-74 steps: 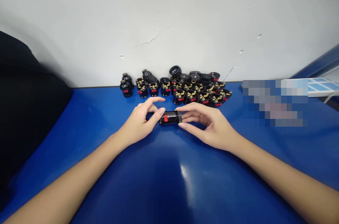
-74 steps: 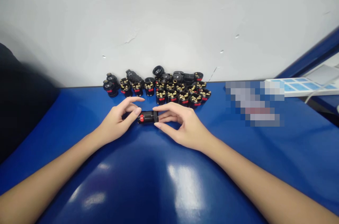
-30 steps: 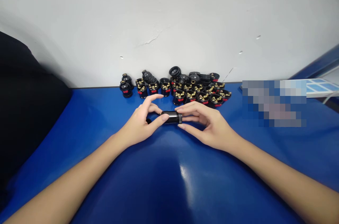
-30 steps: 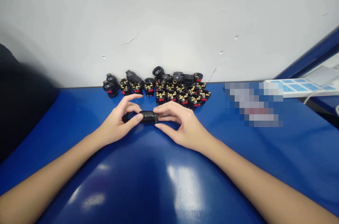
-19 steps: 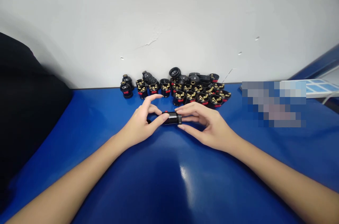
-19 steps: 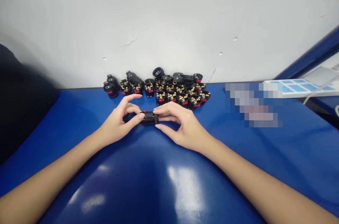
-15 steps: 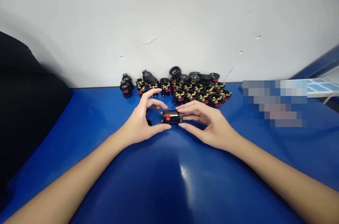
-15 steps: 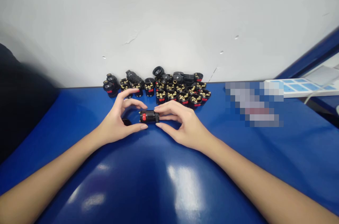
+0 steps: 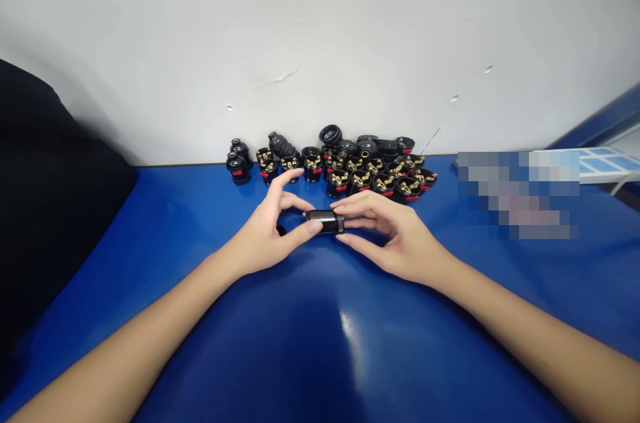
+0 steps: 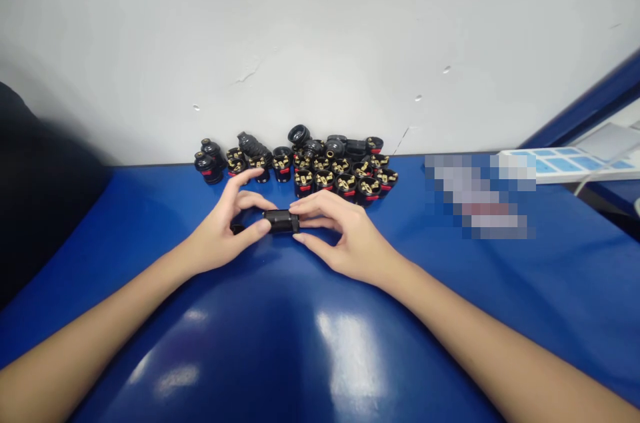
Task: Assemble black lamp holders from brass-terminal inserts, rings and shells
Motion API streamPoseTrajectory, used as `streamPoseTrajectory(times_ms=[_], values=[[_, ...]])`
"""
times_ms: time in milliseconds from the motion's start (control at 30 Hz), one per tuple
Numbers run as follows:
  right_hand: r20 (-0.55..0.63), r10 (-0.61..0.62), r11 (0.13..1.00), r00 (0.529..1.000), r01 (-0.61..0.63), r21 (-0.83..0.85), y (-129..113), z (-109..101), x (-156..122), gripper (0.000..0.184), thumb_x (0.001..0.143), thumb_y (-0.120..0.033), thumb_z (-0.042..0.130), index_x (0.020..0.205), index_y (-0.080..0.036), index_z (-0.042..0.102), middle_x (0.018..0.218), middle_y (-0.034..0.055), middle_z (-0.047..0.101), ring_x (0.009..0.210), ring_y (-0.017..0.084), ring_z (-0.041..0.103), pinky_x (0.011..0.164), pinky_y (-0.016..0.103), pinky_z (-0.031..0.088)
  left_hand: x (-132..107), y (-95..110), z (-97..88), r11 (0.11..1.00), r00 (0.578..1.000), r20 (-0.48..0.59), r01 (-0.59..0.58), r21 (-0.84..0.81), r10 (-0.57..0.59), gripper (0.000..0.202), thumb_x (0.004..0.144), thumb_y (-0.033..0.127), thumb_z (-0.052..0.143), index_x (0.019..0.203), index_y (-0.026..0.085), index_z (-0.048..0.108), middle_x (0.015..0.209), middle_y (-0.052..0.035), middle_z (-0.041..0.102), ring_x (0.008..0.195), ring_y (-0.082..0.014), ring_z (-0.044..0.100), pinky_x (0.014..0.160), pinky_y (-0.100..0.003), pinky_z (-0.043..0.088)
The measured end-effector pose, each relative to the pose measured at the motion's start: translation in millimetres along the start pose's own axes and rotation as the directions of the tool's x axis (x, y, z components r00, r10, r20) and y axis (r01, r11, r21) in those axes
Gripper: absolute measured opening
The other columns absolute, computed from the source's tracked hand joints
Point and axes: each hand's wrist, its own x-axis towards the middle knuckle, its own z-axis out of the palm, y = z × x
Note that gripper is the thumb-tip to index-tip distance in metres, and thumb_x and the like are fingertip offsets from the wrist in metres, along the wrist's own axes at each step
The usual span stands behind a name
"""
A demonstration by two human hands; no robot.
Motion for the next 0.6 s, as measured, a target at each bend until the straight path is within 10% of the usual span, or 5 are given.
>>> streamPoseTrajectory(times_ms=[100, 233, 433, 600], values=[[0.017, -0.001, 0.999, 1.0, 0.001, -0.035, -0.8, 0.1, 0.2, 0.027, 0.099, -0.023, 0.079, 0.125, -0.026, 0.074, 0.129, 0.0099, 0.069, 0.119, 0.027, 0.077, 0.107, 0.048, 0.068, -0.1, -1.3, 0.4, 0.998, 0.999, 0.019, 0.037, 0.057, -0.038, 0.068, 0.104, 0.042, 0.068, 0.16, 0.027, 0.033, 0.102, -0.0027, 0.076, 0.111, -0.024, 0.071, 0.112, -0.046, 0.049], [0.006, -0.007, 1.0, 1.0, 0.007, -0.024, -1.7, 0.3, 0.3, 0.026, 0.099, -0.024, 0.078, 0.124, -0.026, 0.073, 0.129, 0.0099, 0.069, 0.121, 0.027, 0.077, 0.107, 0.049, 0.068, 0.1, -0.3, 0.0, 1.0, 1.0, -0.002, -0.029, 0.003, 0.029, 0.104, 0.086, 0.037, 0.09, 0.165, 0.028, 0.022, 0.121, -0.0063, 0.075, 0.118, -0.025, 0.071, 0.117, -0.045, 0.047], [0.014, 0.001, 0.999, 1.0, -0.001, -0.042, -2.4, 0.9, -0.4, 0.027, 0.099, -0.026, 0.079, 0.125, -0.026, 0.074, 0.13, 0.0102, 0.07, 0.119, 0.027, 0.077, 0.107, 0.05, 0.068, 0.1, 1.7, 2.2, 0.999, 0.999, -0.04, 0.032, 0.035, -0.03, 0.08, 0.098, 0.041, 0.076, 0.161, 0.026, 0.029, 0.101, -0.0025, 0.077, 0.109, -0.0242, 0.073, 0.109, -0.046, 0.051], [-0.002, -0.006, 1.0, 1.0, 0.006, -0.013, -2.0, 0.7, -0.4, 0.026, 0.099, -0.023, 0.078, 0.124, -0.027, 0.073, 0.129, 0.0093, 0.07, 0.122, 0.028, 0.076, 0.107, 0.05, 0.068, -1.1, 3.1, 1.8, 0.998, 0.998, -0.03, -0.056, -0.008, 0.056, 0.1, 0.088, 0.037, 0.088, 0.164, 0.03, 0.024, 0.126, -0.0085, 0.074, 0.122, -0.0269, 0.07, 0.114, -0.046, 0.05]])
